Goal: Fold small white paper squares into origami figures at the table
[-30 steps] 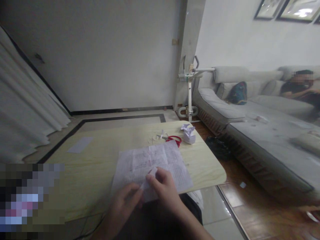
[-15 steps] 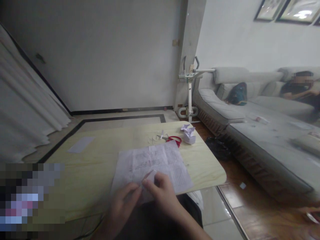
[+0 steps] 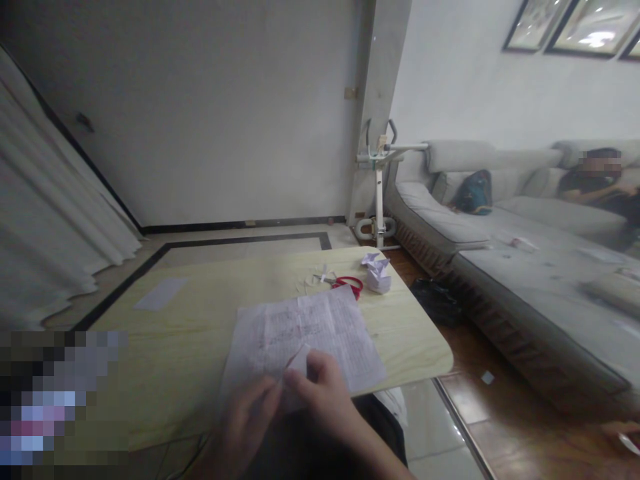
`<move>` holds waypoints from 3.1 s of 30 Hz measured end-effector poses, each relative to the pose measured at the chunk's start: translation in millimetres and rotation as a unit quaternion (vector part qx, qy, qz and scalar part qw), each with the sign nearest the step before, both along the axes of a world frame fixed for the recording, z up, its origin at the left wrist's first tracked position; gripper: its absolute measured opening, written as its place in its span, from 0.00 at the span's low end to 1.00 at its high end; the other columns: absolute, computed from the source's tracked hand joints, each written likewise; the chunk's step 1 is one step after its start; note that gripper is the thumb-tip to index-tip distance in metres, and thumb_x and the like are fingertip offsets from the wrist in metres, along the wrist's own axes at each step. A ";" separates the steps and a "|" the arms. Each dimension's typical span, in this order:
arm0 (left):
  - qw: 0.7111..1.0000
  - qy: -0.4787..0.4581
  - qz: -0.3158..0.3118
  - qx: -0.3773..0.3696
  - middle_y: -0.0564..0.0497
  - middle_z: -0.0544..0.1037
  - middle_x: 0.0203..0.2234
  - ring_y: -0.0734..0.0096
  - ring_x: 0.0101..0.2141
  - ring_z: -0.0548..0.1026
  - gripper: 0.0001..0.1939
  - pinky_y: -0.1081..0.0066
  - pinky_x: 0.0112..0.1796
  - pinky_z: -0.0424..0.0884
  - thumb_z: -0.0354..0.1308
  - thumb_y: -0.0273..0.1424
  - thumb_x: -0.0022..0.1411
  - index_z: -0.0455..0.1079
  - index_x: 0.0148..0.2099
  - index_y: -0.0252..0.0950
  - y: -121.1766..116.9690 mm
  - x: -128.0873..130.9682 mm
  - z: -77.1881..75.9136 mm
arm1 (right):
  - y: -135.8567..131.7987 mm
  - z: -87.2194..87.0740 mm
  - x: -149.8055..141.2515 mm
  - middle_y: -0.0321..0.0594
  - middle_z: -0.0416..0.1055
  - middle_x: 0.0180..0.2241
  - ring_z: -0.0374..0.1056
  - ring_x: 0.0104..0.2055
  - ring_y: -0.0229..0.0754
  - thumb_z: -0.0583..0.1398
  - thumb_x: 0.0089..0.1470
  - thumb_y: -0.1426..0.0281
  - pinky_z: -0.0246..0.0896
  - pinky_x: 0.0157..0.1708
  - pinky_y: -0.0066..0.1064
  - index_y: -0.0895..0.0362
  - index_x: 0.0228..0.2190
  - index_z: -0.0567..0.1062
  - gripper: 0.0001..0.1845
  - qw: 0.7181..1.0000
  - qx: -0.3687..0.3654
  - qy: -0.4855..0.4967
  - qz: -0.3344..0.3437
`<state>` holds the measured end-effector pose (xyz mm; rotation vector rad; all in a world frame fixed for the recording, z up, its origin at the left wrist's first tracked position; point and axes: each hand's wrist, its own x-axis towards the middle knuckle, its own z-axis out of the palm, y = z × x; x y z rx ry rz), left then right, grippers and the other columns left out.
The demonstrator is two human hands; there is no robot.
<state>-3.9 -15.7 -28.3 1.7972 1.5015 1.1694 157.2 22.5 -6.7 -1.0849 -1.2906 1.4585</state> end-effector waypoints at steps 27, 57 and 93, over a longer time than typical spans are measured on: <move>0.996 -0.055 -0.036 -0.053 0.54 0.74 0.21 0.68 0.25 0.74 0.15 0.74 0.29 0.72 0.52 0.40 0.65 0.69 0.29 0.39 0.2 3.1 18.3 | 7.3 9.3 8.8 0.33 0.58 0.17 0.55 0.22 0.37 0.56 0.50 0.64 0.50 0.22 0.28 0.58 0.15 0.71 0.17 0.996 0.063 -0.043 -0.055; 0.981 -0.172 -0.035 -0.087 0.48 0.83 0.26 0.70 0.20 0.77 0.13 0.73 0.23 0.75 0.55 0.39 0.63 0.75 0.39 0.35 7.2 6.8 23.1 | 5.3 -4.7 2.0 0.31 0.62 0.19 0.59 0.22 0.36 0.65 0.49 0.55 0.55 0.23 0.27 0.58 0.21 0.70 0.20 1.000 0.017 -0.018 -0.007; 0.991 -0.125 0.025 -0.032 0.50 0.81 0.29 0.66 0.29 0.79 0.09 0.72 0.31 0.76 0.56 0.37 0.63 0.73 0.38 0.38 7.6 -0.1 10.9 | 6.6 -5.5 6.4 0.31 0.57 0.20 0.55 0.23 0.36 0.57 0.58 0.57 0.50 0.24 0.28 0.56 0.20 0.63 0.21 0.991 0.086 -0.101 0.014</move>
